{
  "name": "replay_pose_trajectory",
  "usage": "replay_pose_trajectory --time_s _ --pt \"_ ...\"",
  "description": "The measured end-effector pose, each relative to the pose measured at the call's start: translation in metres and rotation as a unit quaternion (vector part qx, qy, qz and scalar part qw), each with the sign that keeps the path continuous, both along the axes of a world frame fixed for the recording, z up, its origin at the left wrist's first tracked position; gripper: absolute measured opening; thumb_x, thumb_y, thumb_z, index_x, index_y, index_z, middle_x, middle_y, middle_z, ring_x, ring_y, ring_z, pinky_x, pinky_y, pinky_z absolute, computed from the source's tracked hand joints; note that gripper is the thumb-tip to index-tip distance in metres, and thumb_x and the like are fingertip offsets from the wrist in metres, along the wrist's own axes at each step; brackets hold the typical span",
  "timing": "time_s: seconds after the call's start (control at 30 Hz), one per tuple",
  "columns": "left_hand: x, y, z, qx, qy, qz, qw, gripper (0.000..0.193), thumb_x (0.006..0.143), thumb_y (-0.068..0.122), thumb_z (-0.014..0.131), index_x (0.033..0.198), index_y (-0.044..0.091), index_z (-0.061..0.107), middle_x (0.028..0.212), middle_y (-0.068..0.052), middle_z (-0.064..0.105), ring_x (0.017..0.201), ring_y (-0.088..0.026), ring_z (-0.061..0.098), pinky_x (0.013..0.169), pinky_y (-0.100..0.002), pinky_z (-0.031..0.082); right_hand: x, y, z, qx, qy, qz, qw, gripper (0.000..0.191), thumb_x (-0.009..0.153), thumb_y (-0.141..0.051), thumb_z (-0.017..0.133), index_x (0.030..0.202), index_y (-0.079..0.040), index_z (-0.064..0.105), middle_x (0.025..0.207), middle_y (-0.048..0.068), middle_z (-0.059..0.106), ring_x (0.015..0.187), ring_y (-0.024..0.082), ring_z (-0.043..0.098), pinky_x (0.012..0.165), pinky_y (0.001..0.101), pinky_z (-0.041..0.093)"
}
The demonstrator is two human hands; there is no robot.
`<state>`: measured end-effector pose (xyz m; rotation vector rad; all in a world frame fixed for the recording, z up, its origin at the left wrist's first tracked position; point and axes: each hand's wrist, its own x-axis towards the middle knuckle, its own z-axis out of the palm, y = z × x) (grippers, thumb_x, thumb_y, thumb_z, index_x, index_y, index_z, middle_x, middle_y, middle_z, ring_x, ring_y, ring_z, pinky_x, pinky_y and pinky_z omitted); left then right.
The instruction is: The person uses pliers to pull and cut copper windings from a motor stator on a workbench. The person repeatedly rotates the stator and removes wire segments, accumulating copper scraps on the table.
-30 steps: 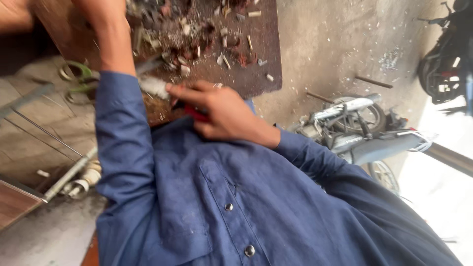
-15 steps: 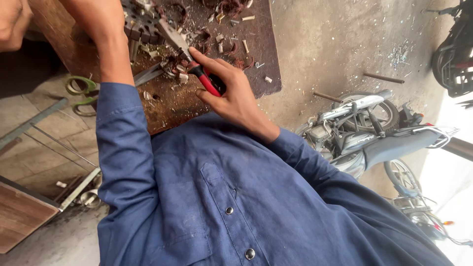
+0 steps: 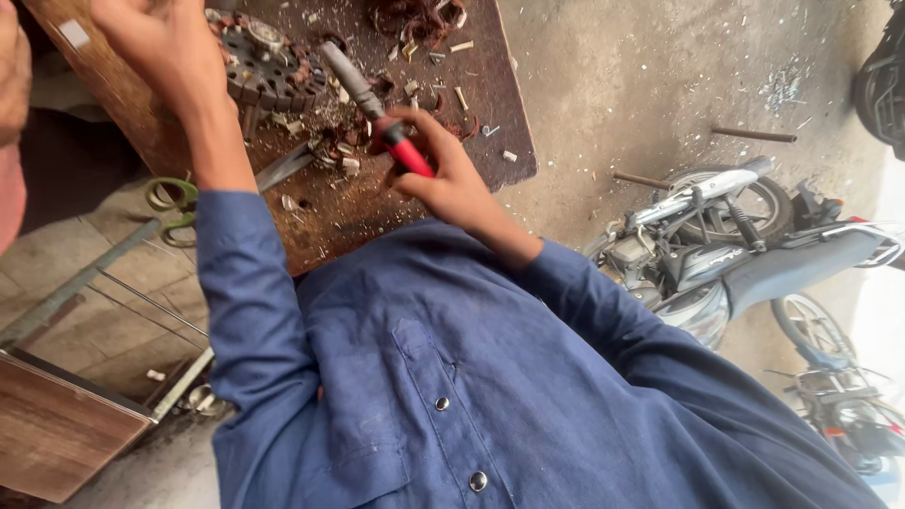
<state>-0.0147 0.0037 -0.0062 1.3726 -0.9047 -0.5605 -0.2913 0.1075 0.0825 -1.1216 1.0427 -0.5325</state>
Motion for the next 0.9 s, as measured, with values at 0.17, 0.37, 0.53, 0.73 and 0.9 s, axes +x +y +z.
replay_pose_trajectory --time_s 0.17,0.37,0.53,0.73,0.9 --pt "-0.023 0.015 0.026 -0.022 -0.166 -0.059 0.984 0.031 0.093 -0.017 0.075 0.118 -0.003 0.061 0.117 -0.014 0.064 0.108 -0.025 0.059 0.098 -0.038 0.048 -0.01 -0.016 -0.007 0.093 -0.091 0.113 0.985 0.063 0.085 0.005 0.062 0.144 -0.001 0.042 0.128 0.013 0.071 0.11 0.015 0.066 0.099 0.0302 0.054" --pt "-0.03 0.019 0.029 0.054 -0.178 -0.074 0.98 0.036 0.088 -0.02 0.072 0.115 0.002 0.061 0.114 -0.007 0.066 0.111 -0.02 0.067 0.099 -0.033 0.055 -0.014 -0.036 0.007 0.199 -0.055 0.122 0.971 0.063 0.078 0.009 0.048 0.14 -0.003 0.044 0.139 0.013 0.06 0.117 0.022 0.066 0.091 0.0352 0.062" --pt "-0.03 0.012 0.036 0.045 -0.144 -0.085 0.985 0.032 0.087 -0.021 0.07 0.107 0.002 0.059 0.109 -0.006 0.065 0.104 -0.017 0.067 0.091 -0.03 0.057 -0.012 -0.061 0.015 0.267 -0.037 0.167 0.949 0.064 0.081 0.009 0.052 0.143 -0.003 0.041 0.134 0.025 0.05 0.108 0.03 0.064 0.096 0.0401 0.065" --pt "-0.031 0.011 0.048 0.088 -0.151 -0.073 0.982 0.031 0.083 -0.023 0.063 0.103 0.001 0.061 0.1 -0.005 0.063 0.091 -0.015 0.064 0.086 -0.03 0.055 -0.006 -0.087 0.014 0.287 -0.064 0.197 0.935 0.045 0.096 -0.002 0.056 0.139 0.002 0.043 0.125 0.02 0.063 0.104 0.026 0.074 0.087 0.0371 0.066" --pt "-0.026 0.005 0.053 0.096 -0.145 -0.072 0.982 0.029 0.081 -0.023 0.06 0.098 0.001 0.058 0.095 -0.005 0.06 0.085 -0.014 0.059 0.083 -0.029 0.051 -0.001 -0.102 0.019 0.235 -0.043 0.229 0.944 0.034 0.099 -0.004 0.06 0.13 0.006 0.049 0.114 0.018 0.07 0.093 0.025 0.076 0.082 0.0352 0.065"
